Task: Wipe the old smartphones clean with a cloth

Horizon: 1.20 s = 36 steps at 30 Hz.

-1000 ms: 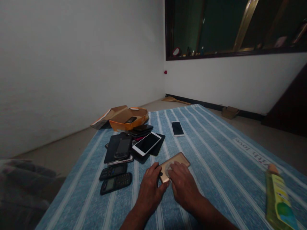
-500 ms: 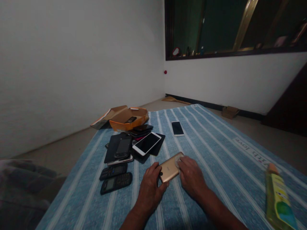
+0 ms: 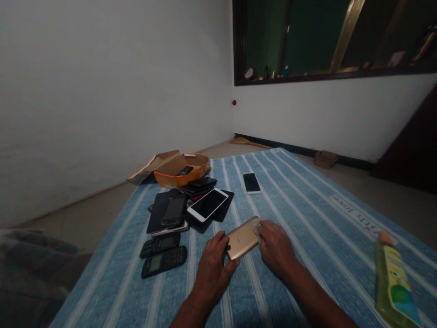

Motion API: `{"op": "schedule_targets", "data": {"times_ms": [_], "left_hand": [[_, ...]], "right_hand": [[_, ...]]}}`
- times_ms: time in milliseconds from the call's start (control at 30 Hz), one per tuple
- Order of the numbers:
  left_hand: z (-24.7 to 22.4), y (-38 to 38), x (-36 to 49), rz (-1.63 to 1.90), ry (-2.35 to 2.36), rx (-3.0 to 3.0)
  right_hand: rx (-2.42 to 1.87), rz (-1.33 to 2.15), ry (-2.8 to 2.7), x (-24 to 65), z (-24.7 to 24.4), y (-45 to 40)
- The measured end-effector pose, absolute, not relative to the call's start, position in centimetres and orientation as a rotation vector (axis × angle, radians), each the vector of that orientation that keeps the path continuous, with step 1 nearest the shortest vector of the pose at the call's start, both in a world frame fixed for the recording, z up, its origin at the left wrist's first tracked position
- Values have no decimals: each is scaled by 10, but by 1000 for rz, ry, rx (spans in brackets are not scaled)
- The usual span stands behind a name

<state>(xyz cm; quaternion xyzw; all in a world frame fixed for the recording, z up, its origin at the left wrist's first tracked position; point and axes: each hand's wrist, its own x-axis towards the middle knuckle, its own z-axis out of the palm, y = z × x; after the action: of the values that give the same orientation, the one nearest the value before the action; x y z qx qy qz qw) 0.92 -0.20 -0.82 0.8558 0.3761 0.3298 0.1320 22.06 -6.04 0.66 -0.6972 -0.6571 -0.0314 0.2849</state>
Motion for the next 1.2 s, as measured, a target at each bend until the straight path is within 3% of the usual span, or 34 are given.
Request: {"op": "schedule_targets", "data": {"times_ms": [300,600,933,1200], "left_hand": [[-10,0,8,980,1066,2513],[-8,-2,9,931,1090,2477],[-9,-1,10,959,1080,2462],[-13,-2,9,986,1087,2462]], "right_hand": [[-1605,-13,-1954,167,0,-72],[-1818,20,-1834,228,10,-65],[-1576,81,-2008,184,11,-75],[-1706,71,-1886,230,16,-66]]}}
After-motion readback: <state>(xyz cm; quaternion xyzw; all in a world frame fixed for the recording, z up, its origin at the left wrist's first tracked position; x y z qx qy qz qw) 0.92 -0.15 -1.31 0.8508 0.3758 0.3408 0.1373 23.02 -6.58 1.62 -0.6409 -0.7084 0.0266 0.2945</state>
